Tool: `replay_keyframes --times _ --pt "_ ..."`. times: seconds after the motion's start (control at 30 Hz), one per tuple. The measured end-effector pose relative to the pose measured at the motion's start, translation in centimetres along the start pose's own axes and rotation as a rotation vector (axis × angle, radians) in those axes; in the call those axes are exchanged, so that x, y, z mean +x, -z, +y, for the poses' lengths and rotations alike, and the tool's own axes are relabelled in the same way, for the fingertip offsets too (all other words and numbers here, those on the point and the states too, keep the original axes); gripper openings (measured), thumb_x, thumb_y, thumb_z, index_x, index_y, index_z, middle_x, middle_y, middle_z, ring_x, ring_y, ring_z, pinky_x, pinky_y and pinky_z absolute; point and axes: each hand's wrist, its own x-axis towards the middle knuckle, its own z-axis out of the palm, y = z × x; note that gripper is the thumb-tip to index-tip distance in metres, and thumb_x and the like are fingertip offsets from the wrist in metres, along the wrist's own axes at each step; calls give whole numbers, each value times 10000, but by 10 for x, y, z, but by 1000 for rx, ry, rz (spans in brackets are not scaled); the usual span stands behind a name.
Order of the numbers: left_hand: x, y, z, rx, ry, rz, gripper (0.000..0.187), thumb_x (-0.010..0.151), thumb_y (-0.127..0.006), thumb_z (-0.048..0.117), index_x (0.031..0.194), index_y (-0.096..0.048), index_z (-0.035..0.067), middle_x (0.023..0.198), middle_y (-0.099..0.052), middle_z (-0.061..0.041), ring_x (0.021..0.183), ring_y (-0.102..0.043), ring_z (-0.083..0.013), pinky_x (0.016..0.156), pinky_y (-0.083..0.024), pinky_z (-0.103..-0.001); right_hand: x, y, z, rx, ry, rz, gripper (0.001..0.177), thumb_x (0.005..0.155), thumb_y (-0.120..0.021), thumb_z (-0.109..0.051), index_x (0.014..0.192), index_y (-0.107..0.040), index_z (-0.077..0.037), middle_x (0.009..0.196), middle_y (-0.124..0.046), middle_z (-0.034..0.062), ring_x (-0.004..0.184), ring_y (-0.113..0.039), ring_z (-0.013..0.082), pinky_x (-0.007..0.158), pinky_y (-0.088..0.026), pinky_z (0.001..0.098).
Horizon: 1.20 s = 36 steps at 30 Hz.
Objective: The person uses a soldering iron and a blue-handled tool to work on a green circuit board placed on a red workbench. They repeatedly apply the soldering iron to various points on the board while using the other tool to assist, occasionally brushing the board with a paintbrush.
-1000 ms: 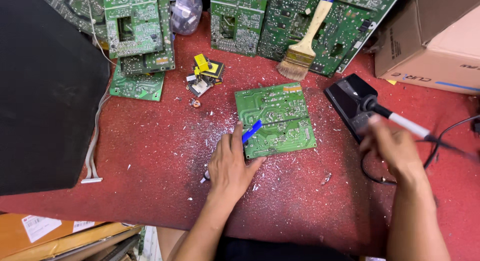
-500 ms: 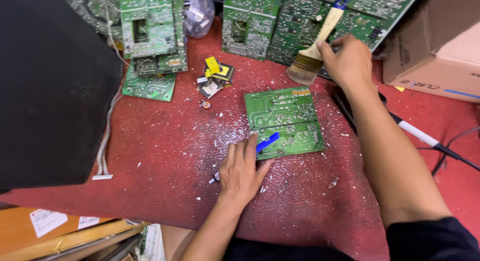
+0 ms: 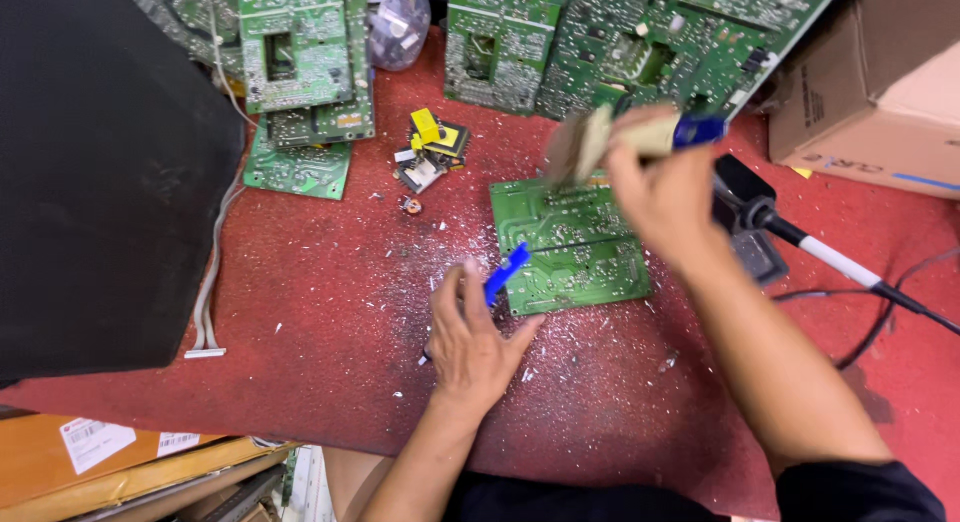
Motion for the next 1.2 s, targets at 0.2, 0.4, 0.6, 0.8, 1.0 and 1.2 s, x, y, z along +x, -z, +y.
replay_keyframes --times 0.2,0.4,0.6,0.8,1.0,1.2 --pt "-8 -9 -9 24 -38 63 1315 729 -969 432 1630 -82 70 1421 -360 -322 1198 -559 -420 946 -543 -547 -92 11 9 300 -361 -228 207 855 -634 17 1028 -748 17 1003 -750 214 995 -712 343 974 -528 495" --pt "-15 -21 -13 187 -94 92 1178 910 -767 671 1641 -96 37 1481 -406 -295 1320 -549 -440 1084 -541 -548 -92 117 19 -247 -474 -232 120 975 -638 -72 1065 -709 -37 1027 -734 92 921 -685 229 829 -507 372" --pt "-15 -23 -15 176 -63 91 1221 863 -826 660 1629 -103 43 1471 -393 -277 1289 -551 -418 1049 -562 -518 -109 67 -33 252 -411 -177 184 1045 -608 -110 1214 -636 -41 1109 -693 99 981 -663 174 897 -536 299" --pt "-15 -24 -16 158 -55 75 1221 874 -810 660 1644 -67 72 1487 -384 -277 1306 -541 -424 1063 -551 -527 -108 57 -5 198 -453 -320 199 963 -604 -131 1126 -713 -99 1055 -750 47 964 -693 169 888 -551 324" --pt "-14 -24 -16 164 -45 50 1262 852 -841 659 1647 -48 83 1475 -402 -277 1303 -551 -425 1063 -551 -533 -93 113 -25 -309 -430 -274 124 938 -665 -120 1019 -747 -73 1066 -746 62 863 -685 229 717 -488 381" --pt "-1 -7 -4 0 -89 56 1270 759 -954 383 1635 -100 39 1400 -372 -301 1185 -559 -426 911 -548 -544 -102 49 -66 235 -402 -229 198 816 -757 -6 1001 -805 -62 867 -791 148 817 -747 231 815 -585 397"
